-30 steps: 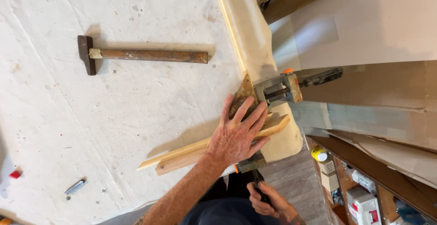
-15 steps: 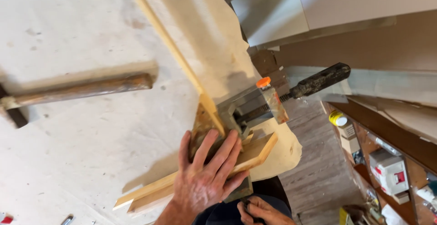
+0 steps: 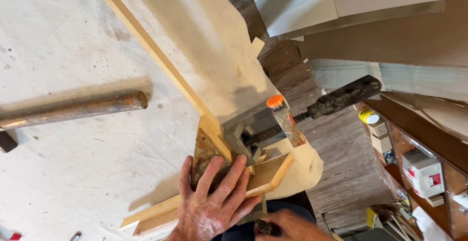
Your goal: Assembling a wooden frame by gluing and clamping wooden strips.
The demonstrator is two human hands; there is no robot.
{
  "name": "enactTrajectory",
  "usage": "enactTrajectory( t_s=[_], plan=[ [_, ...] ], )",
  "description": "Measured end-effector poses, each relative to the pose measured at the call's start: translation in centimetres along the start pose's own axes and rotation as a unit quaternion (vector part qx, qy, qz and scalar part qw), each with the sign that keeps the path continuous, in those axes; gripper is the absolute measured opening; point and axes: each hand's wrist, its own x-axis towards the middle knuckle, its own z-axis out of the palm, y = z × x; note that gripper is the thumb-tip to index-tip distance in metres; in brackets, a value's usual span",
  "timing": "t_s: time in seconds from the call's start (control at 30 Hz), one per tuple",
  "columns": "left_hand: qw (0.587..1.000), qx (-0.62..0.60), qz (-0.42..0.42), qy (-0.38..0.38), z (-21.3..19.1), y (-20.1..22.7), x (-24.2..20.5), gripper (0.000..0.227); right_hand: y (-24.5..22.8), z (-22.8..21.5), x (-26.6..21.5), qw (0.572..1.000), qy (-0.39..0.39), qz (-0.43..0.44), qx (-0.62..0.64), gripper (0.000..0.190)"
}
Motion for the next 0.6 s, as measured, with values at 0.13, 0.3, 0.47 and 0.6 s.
enactTrajectory(
  t_s=[0.13, 0.3, 0.47, 0.6],
  plan=[
    [1.000, -0.025, 0.008, -0.009, -0.8, 0.0, 0.0, 0.040, -5.1, -4.0, -7.8, 0.894, 0.257, -0.053, -0.362, 0.031],
    [0.999, -0.031, 0.023, 0.018, -2.0, -0.4, 0.6, 0.041, -19.6, -8.2, -11.6, 0.518, 0.547, -0.422, -0.504, 0.019],
    [0.997, -0.045, 0.028, 0.059, -2.0, -0.3, 0.4, 0.037, -26.4, -11.0, -6.9, 0.686, 0.092, 0.153, -0.706, 0.027],
    [0.997, -0.031, 0.032, 0.062, -1.3, -0.4, 0.0, 0.038, -25.0, -12.7, -5.1, 0.686, 0.142, 0.178, -0.691, 0.040]
  ],
)
